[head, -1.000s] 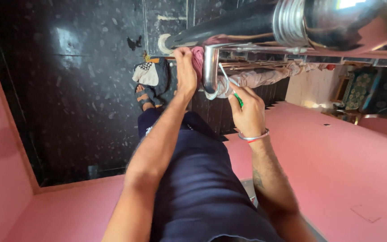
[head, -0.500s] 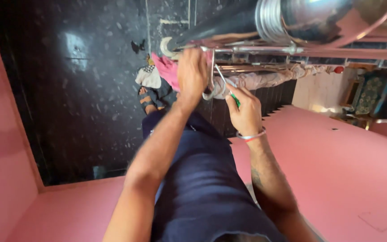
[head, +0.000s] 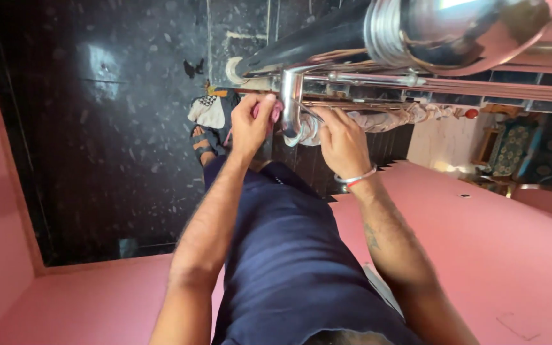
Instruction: Cleaning and tightening a screw on a stainless steel staircase railing using a screwdriver and cloth.
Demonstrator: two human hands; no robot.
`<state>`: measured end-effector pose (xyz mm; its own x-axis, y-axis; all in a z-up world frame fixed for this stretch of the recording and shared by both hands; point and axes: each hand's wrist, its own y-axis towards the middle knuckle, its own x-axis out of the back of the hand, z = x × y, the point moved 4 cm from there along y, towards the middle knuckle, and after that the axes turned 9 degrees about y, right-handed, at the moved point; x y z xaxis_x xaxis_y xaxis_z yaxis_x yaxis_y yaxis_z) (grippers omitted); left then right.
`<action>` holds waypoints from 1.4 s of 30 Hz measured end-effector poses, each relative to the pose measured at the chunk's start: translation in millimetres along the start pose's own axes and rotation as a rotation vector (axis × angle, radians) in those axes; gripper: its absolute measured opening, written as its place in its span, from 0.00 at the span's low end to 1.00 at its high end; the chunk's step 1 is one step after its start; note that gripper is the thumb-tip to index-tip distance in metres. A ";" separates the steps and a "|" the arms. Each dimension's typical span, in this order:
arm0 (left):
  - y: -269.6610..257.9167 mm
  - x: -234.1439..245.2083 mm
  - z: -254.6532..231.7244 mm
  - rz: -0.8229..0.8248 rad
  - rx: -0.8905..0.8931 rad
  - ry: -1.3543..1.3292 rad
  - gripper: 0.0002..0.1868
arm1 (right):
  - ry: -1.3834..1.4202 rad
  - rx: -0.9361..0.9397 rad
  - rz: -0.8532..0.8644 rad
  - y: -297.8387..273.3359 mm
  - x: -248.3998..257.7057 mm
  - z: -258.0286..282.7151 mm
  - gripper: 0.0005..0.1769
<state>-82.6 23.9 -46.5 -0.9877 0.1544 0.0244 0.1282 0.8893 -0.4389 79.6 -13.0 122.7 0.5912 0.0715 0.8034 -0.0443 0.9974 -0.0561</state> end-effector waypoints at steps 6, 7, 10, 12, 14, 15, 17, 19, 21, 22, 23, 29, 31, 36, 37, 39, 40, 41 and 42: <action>4.9 -1.6 -30.8 -0.047 -0.381 0.141 0.25 | 0.441 -0.546 0.188 17.0 -16.1 -16.5 0.18; 6.3 -1.1 -29.0 -0.049 -0.377 0.136 0.25 | 0.435 -0.548 0.192 12.5 -18.7 -25.8 0.18; 10.1 -3.8 -30.0 -0.008 -0.311 0.107 0.28 | 0.761 -0.510 0.218 -1.3 -26.2 -45.7 0.10; 12.9 -2.3 -38.2 0.027 -0.123 0.081 0.28 | 1.165 -0.414 0.223 -8.1 -29.2 -47.3 0.15; 21.2 -0.8 -44.1 0.003 -0.095 0.139 0.25 | 1.247 -0.299 0.196 -18.1 -28.7 -48.4 0.15; 25.9 -1.0 -46.6 -0.019 -0.070 0.200 0.23 | 1.329 -0.178 0.163 -22.6 -25.3 -48.3 0.15; 31.8 1.6 -41.7 -0.029 -0.073 0.268 0.20 | 1.469 -0.160 0.178 -38.3 -34.2 -58.9 0.16; 46.2 2.5 -35.3 -0.036 -0.099 0.332 0.19 | 1.599 -0.120 0.182 -46.9 -42.8 -72.5 0.17; 49.3 -0.3 -14.2 0.070 -0.050 0.305 0.20 | 1.866 -0.103 0.113 -66.9 -50.7 -83.0 0.19; 52.1 -0.3 -8.0 0.074 -0.057 0.303 0.20 | 1.861 -0.098 0.108 -65.2 -58.3 -88.2 0.19; 54.9 -1.9 -3.2 0.120 -0.099 0.170 0.18 | 2.024 -0.028 0.107 -63.1 -64.1 -91.9 0.21; 40.8 4.7 -6.6 0.238 -0.185 -0.072 0.23 | 2.411 0.031 0.120 -60.7 -91.6 -95.8 0.24; 41.1 8.4 -14.1 0.262 -0.187 -0.045 0.28 | 2.452 0.008 0.173 -60.9 -97.9 -91.4 0.23; 45.3 5.8 -13.7 0.320 -0.193 -0.022 0.37 | 1.837 0.065 -0.055 -76.7 -98.6 -107.7 0.20; 46.3 6.9 -13.3 0.321 -0.188 -0.024 0.37 | 1.837 0.058 -0.055 -75.9 -99.8 -106.8 0.20; 46.4 5.7 -14.2 0.346 -0.169 -0.041 0.35 | 1.342 0.142 -0.362 -79.2 -87.6 -107.5 0.18; 45.2 6.3 -13.3 0.350 -0.164 -0.043 0.35 | 1.339 0.136 -0.365 -78.1 -88.8 -108.7 0.18; 44.1 7.0 -13.5 0.352 -0.171 -0.058 0.35 | 1.057 0.143 -0.527 -79.4 -83.8 -110.6 0.20; 44.9 7.2 -14.4 0.356 -0.183 -0.074 0.34 | 0.763 0.156 -0.674 -79.9 -79.1 -111.2 0.22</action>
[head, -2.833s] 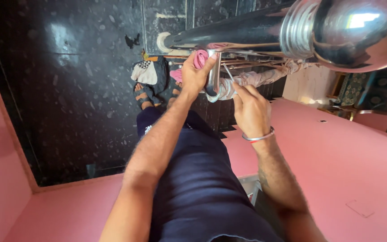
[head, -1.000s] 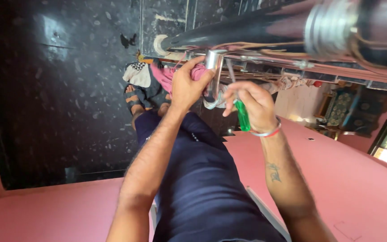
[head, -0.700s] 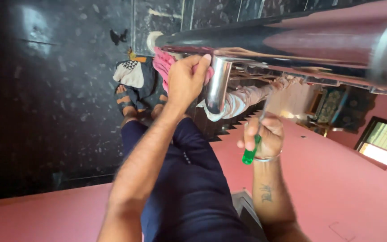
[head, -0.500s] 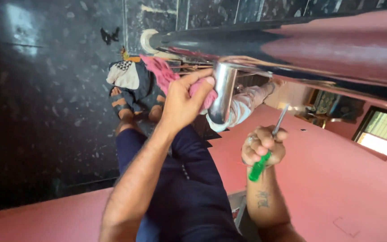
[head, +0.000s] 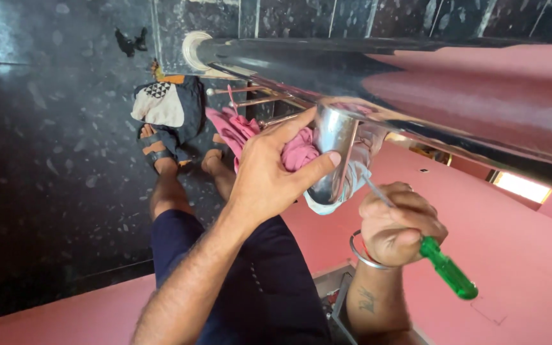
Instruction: Cleaning and tightening a screw on a stainless steel staircase railing using a screwdriver and cloth.
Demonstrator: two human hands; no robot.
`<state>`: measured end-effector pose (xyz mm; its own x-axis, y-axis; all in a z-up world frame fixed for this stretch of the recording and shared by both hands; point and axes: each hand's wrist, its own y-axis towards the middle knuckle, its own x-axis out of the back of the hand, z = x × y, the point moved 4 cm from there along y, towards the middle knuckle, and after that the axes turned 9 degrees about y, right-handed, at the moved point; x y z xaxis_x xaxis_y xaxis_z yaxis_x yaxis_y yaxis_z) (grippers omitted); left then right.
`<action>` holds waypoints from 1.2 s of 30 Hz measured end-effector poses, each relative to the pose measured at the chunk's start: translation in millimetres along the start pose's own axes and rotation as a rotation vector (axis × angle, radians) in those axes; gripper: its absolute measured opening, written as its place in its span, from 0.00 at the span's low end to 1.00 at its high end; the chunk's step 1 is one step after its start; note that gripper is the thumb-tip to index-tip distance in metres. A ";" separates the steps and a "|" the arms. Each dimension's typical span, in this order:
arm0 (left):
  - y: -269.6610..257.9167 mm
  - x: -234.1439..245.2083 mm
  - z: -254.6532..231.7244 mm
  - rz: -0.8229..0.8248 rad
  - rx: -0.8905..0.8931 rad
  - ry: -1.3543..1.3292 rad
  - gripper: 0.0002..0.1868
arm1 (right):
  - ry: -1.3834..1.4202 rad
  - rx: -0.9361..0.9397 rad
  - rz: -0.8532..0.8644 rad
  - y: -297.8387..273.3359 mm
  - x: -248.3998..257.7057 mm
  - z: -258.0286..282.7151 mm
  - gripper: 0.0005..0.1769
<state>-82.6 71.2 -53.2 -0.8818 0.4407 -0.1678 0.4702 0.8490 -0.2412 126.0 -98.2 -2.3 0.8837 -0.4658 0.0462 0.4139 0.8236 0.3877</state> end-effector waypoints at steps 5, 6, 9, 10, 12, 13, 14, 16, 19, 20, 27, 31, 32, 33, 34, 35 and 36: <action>2.2 1.1 5.1 0.022 -0.026 -0.056 0.33 | -0.362 0.277 0.109 38.4 -77.9 8.0 0.26; 3.2 1.6 5.6 0.032 -0.014 -0.060 0.33 | -0.448 0.336 0.063 36.5 -77.9 6.9 0.25; 4.7 1.3 7.2 0.039 0.002 -0.041 0.33 | -0.217 0.239 0.078 38.4 -85.0 3.5 0.35; 4.2 0.8 7.9 0.042 0.006 -0.044 0.33 | -0.221 0.235 0.078 38.0 -86.9 2.2 0.35; 4.3 1.9 7.1 0.012 -0.031 0.025 0.33 | -0.320 0.287 -0.011 38.3 -88.4 1.6 0.33; 7.7 1.1 4.5 0.012 -0.031 0.022 0.33 | -0.323 0.288 -0.009 34.9 -84.0 -1.4 0.33; 9.9 1.4 2.6 -0.006 -0.015 0.043 0.31 | -0.374 0.255 -0.032 30.3 -79.1 -4.7 0.29; 14.4 1.5 0.2 -0.021 0.007 0.063 0.29 | -0.428 0.218 -0.055 23.8 -73.8 -10.2 0.26; 24.3 5.4 0.0 -0.064 0.037 0.088 0.21 | -0.404 0.285 -0.019 19.1 -75.2 -13.7 0.18; 27.2 6.8 0.1 -0.056 0.052 0.091 0.17 | -0.357 0.290 -0.066 17.4 -73.0 -12.0 0.16; 16.8 2.1 13.9 -0.024 0.053 -0.019 0.14 | -0.443 0.310 -0.006 23.1 -80.2 -0.6 0.10; 13.8 4.8 11.9 -0.005 0.009 -0.044 0.23 | -0.521 0.284 0.112 30.1 -84.8 8.2 0.11; 13.0 4.5 12.6 0.017 0.031 -0.060 0.25 | -0.575 0.215 0.160 27.2 -84.0 9.3 0.09; 12.2 4.1 13.3 0.039 0.053 -0.076 0.27 | -0.624 0.145 0.206 24.0 -82.8 10.1 0.10; 11.6 3.8 14.1 0.041 0.057 -0.077 0.27 | -0.626 0.141 0.206 24.7 -84.3 10.7 0.10; 11.4 3.5 13.9 0.045 0.047 -0.080 0.28 | -0.617 0.136 0.203 25.9 -85.8 11.4 0.10; 11.8 3.4 13.5 0.048 0.034 -0.082 0.28 | -0.608 0.134 0.201 27.8 -87.5 11.5 0.09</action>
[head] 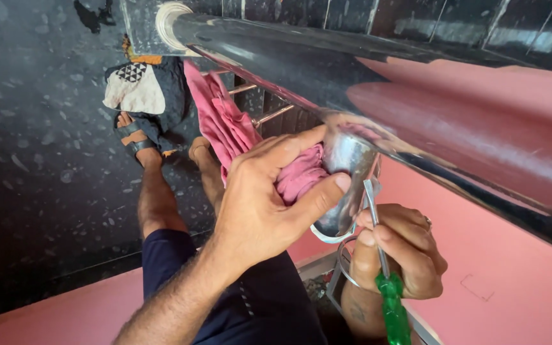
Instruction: Cleaning and tightening a screw on a stainless steel staircase railing using a screwdriver and cloth.
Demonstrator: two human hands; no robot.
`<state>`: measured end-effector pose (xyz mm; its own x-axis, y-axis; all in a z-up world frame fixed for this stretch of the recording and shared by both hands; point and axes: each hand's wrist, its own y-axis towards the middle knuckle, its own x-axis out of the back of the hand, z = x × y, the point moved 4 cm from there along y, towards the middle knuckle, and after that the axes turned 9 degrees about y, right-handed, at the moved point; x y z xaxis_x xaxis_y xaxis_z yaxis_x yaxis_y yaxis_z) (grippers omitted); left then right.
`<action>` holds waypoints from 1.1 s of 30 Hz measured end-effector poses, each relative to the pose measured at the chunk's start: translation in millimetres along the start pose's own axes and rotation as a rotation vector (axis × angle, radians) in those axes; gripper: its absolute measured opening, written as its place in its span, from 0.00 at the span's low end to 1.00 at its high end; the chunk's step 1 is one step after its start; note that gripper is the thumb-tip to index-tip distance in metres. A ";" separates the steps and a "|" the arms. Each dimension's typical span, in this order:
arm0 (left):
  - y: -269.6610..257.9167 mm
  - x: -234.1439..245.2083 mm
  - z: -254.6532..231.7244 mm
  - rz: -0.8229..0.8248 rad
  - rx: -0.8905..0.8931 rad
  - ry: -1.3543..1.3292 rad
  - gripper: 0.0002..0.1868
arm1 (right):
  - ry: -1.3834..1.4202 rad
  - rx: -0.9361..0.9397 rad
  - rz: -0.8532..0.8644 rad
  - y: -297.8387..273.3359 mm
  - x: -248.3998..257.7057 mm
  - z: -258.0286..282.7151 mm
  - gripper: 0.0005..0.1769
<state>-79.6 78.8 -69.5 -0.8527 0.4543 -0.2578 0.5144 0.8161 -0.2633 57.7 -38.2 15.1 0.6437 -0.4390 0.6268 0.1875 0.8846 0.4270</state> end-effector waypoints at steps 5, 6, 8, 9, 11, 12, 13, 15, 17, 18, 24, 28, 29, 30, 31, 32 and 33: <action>-0.3 -1.5 2.1 -0.017 -0.031 0.014 0.28 | -0.012 0.006 0.069 5.5 4.8 -7.3 0.09; 0.2 -1.8 2.3 -0.018 -0.032 0.013 0.28 | -0.012 0.033 0.096 7.1 4.4 -7.6 0.09; 0.7 -2.6 2.3 -0.018 -0.027 0.014 0.28 | -0.003 0.032 0.097 8.6 3.1 -5.8 0.09; 0.7 -2.8 2.4 -0.019 -0.024 0.015 0.28 | 0.008 0.032 0.098 9.3 2.4 -4.9 0.09; 0.4 -2.2 1.6 -0.019 -0.015 0.016 0.28 | -0.002 0.006 0.093 9.6 1.4 -1.3 0.09; 1.0 -1.8 1.1 -0.019 -0.010 0.018 0.28 | -0.012 -0.017 0.086 10.3 0.8 -0.5 0.09; 1.4 -1.8 1.2 -0.020 -0.011 0.019 0.28 | -0.012 -0.016 0.086 11.0 0.2 -0.1 0.09; 0.8 -2.1 1.0 -0.021 -0.012 0.022 0.28 | -0.028 -0.030 0.091 11.5 -0.3 1.7 0.09; 1.2 -2.2 0.7 -0.026 -0.016 0.024 0.28 | -0.047 0.023 0.102 15.3 -2.1 0.1 0.09; 1.0 -2.0 0.4 -0.027 -0.017 0.027 0.28 | -0.068 0.073 0.112 16.7 -3.3 0.9 0.10; -1.2 -2.4 1.8 -0.030 -0.016 0.040 0.28 | -0.103 0.145 0.158 20.6 -3.3 2.5 0.12; 0.4 -2.4 0.5 -0.031 -0.023 0.028 0.28 | -0.105 0.162 0.178 22.5 -3.1 2.2 0.12; 1.1 -2.3 0.4 -0.028 -0.016 0.023 0.28 | -0.112 0.163 0.178 23.7 -3.7 2.7 0.12; 0.5 -2.2 0.4 -0.026 -0.005 0.017 0.28 | -0.117 0.161 0.181 24.2 -4.2 3.8 0.11; -1.5 -3.2 1.1 -0.026 -0.001 0.016 0.28 | -0.117 0.159 0.183 23.5 -2.3 3.7 0.11; -1.5 -3.2 1.0 -0.025 -0.004 0.008 0.28 | -0.111 0.166 0.199 23.5 -2.4 3.2 0.11; -1.4 -2.9 0.8 -0.024 -0.008 0.001 0.28 | -0.105 0.174 0.215 23.7 -2.6 2.8 0.11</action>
<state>-77.7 76.0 -69.1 -0.8649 0.4351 -0.2504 0.4932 0.8294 -0.2623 58.4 -16.6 25.4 0.5728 -0.2664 0.7752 -0.0808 0.9228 0.3768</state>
